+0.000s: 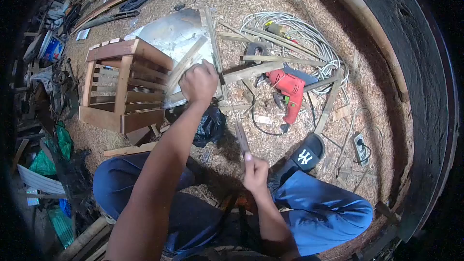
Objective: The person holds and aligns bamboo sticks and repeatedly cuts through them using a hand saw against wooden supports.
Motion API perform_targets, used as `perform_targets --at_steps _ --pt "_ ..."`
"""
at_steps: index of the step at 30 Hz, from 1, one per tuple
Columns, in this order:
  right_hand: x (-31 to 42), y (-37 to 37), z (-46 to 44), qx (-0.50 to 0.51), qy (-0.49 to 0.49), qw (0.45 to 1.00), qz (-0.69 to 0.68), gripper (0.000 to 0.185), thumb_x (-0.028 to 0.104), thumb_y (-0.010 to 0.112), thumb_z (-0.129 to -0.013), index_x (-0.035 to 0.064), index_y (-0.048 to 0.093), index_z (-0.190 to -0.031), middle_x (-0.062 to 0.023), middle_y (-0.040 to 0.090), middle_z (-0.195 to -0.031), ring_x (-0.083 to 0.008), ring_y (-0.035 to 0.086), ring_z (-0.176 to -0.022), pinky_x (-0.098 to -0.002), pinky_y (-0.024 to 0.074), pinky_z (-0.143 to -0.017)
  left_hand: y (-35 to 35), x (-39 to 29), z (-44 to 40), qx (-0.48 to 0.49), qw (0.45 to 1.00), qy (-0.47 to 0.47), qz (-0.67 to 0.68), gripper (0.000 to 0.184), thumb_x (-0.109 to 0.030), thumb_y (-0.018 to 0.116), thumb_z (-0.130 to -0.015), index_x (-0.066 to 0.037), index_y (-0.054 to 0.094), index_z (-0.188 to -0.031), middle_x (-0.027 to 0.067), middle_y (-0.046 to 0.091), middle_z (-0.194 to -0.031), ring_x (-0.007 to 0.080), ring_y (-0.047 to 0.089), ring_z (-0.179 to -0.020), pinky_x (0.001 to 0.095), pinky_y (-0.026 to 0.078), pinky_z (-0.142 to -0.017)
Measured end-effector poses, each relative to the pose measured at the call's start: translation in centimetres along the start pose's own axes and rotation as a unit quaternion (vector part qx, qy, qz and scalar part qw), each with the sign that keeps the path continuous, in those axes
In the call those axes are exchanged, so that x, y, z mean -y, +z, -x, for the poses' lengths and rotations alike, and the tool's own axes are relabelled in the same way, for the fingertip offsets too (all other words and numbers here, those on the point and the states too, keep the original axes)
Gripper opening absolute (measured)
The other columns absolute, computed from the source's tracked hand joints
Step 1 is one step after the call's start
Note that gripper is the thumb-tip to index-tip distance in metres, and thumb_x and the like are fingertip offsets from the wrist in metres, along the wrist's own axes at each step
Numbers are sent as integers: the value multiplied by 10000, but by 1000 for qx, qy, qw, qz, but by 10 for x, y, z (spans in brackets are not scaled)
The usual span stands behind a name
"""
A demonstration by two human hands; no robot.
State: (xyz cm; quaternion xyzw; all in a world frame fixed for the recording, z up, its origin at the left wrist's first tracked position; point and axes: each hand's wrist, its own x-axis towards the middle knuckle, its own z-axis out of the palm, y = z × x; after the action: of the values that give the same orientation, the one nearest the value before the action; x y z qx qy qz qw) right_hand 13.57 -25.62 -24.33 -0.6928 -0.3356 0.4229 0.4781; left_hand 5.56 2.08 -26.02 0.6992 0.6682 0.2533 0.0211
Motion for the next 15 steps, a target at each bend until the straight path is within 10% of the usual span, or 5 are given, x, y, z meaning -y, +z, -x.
perform_targets --at_steps 15 --pt "-15 22 -49 -15 -19 1000 -2 563 254 511 -1064 21 468 -554 1 452 -508 -87 419 -471 -327 312 -461 -2 0 -3 2 1000 1 27 413 -259 570 -930 -8 713 -636 235 691 -700 424 685 -628 508 561 -643"
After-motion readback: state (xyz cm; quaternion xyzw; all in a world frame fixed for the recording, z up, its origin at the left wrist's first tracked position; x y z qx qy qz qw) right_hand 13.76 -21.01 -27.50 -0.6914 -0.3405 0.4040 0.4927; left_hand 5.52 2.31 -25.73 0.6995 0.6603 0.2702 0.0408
